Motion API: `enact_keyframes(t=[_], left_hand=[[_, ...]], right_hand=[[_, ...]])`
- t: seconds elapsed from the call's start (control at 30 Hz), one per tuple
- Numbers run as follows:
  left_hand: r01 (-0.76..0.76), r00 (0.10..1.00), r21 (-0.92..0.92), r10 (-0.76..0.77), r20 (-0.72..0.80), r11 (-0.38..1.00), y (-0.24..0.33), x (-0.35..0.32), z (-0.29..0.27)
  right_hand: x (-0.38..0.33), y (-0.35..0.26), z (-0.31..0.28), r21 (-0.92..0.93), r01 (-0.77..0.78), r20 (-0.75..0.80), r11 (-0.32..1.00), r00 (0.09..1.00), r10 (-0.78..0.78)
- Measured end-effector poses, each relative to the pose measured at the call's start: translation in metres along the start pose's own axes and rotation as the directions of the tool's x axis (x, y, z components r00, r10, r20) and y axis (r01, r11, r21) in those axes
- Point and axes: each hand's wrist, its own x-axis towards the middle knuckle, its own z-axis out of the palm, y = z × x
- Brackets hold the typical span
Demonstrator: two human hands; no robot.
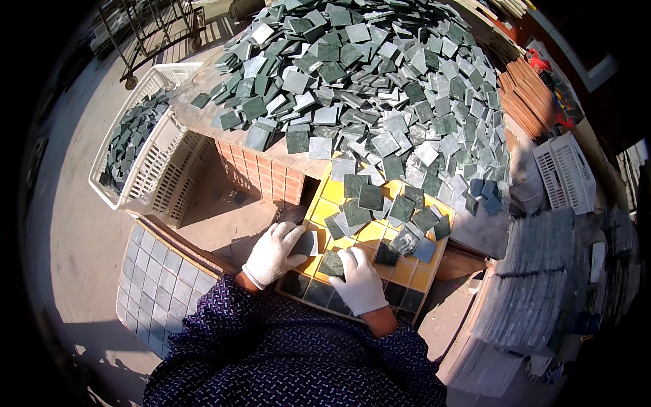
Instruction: The person arranges small green square tiles onto a yellow grid board. They pick tiles from a large pile and place them into the grid slots one by one. After filling the board, they flip it over to reveal the completed pattern.
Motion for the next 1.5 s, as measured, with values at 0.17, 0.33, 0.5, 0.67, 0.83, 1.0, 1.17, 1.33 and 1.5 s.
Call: enact_keyframes(t=[0.17,0.33,0.5,0.67,0.83,1.0,1.17,1.33,1.5], left_hand=[[-0.141,0.988,-0.081,0.145,0.045,0.987,-0.017,-0.018,-0.013],[-0.246,0.959,-0.039,0.249,0.135,0.968,-0.015,-0.017,-0.014],[-0.285,0.95,-0.034,0.287,0.121,0.958,-0.014,-0.014,-0.014],[-0.321,0.945,-0.024,0.322,0.065,0.947,-0.017,-0.02,-0.006],[-0.413,0.911,0.019,0.413,-0.006,0.911,-0.014,-0.013,-0.016],[-0.228,0.972,-0.241,0.237,0.009,0.943,-0.013,0.007,-0.008],[-0.149,0.989,-0.199,0.15,-0.012,0.969,0.001,0.005,-0.006],[-0.08,0.984,-0.185,0.107,0.141,0.979,-0.001,-0.01,-0.008],[-0.185,0.968,-0.075,0.195,0.156,0.98,0.002,-0.014,0.001]], right_hand=[[-0.003,0.005,0.007,0.054,0.14,-0.034,0.989,0.99,-0.138],[-0.004,0.009,0.0,0.063,0.16,0.033,0.985,0.986,-0.162],[-0.012,0.017,-0.007,0.217,0.03,0.042,0.976,0.998,-0.04],[-0.015,0.023,-0.006,0.27,-0.002,-0.022,0.963,1.0,0.008],[-0.009,0.015,-0.015,0.235,0.078,-0.087,0.969,0.994,-0.059],[-0.002,0.011,-0.015,0.249,0.117,-0.144,0.962,0.986,-0.083],[0.004,0.02,-0.014,0.259,0.111,-0.195,0.96,0.979,-0.06],[0.023,0.029,-0.01,0.172,0.06,-0.33,0.983,0.944,0.0],[0.055,0.007,-0.008,-0.096,-0.114,-0.457,0.989,0.887,0.058]])
